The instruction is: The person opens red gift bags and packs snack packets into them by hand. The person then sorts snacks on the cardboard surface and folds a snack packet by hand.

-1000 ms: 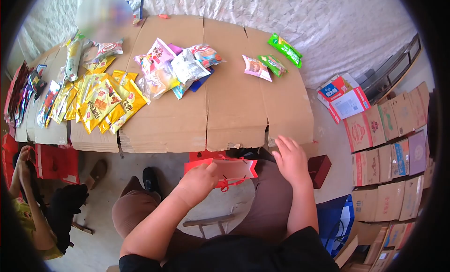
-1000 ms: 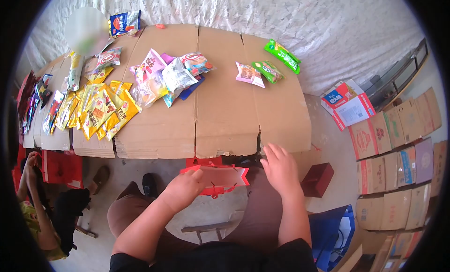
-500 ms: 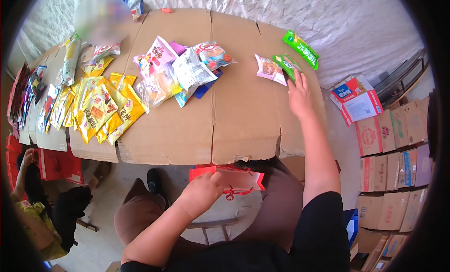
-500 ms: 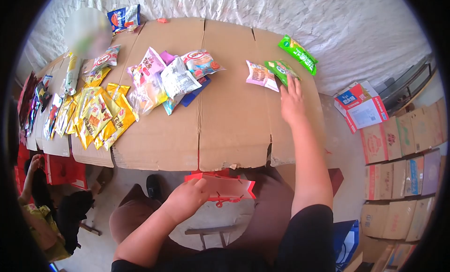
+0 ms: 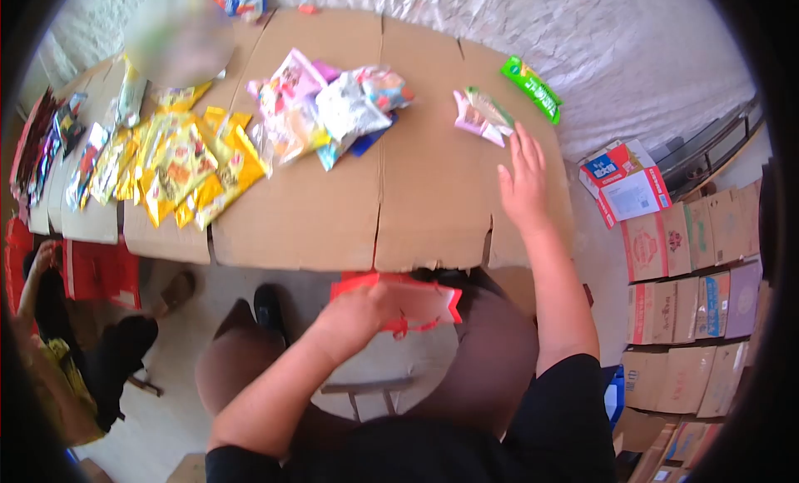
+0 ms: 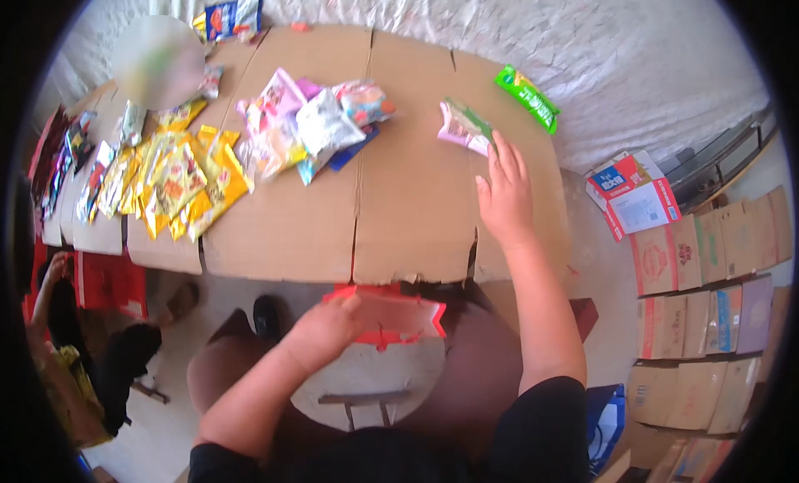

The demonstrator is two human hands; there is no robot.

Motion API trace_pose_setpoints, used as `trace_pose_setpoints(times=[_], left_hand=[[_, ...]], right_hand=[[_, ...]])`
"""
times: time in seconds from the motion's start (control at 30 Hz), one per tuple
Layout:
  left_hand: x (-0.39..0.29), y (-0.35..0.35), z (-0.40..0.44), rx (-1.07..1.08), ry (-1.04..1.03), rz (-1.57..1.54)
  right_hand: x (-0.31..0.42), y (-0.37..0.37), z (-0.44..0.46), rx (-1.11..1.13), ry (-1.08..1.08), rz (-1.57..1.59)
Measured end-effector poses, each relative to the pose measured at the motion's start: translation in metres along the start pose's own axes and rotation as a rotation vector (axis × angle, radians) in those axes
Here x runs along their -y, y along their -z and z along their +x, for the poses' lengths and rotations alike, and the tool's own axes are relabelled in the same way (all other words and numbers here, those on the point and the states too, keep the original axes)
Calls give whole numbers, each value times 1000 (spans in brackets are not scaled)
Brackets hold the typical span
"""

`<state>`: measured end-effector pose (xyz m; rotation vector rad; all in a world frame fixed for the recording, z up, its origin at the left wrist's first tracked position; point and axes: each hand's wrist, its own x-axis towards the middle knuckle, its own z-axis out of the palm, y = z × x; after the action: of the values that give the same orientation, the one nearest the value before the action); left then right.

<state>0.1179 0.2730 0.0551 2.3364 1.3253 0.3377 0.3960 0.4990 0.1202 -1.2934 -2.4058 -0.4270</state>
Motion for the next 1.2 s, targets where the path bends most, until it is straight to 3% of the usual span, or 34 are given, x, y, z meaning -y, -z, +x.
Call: trace_pose_setpoints(times=[0.03,0.1,0.17,0.2,0.27,0.37,0.5,0.57,0.83,0.97,1.07,1.1,1.17,1.2], left_hand=[[4,-10,-1,35,163,-183],[10,-13,-6,79,151,-122],[9,-3,-11,-27,19,-8],[11,-2,-14,-29,1,25],[13,1,-20,-26,15,34],[15,11,-29,6,38,33],[16,19,-40,-38,40,25],[18,19,-44,-40,50,25],[13,27,-47,-53,25,-26],[12,21,-42,-96,17,-29],[13,19,-36,-68,28,-14],[14,13,-33,-50,48,-55],[15,14,-33,-18,87,-140],[11,15,-28,-10,236,-441]], right_hand=[[14,14,-6,-63,36,136],[37,41,-17,-107,70,273],[58,71,-39,132,-192,752],[63,79,-50,142,-193,752],[71,94,-70,380,-154,867],[85,94,-100,440,73,800],[103,77,-122,482,180,879],[101,66,-133,547,135,919],[86,43,-131,545,0,789],[75,28,-102,383,-49,708],[54,6,-71,230,8,434],[43,-3,-62,227,15,442],[19,-31,-40,168,33,174],[2,-50,-30,132,44,101]])
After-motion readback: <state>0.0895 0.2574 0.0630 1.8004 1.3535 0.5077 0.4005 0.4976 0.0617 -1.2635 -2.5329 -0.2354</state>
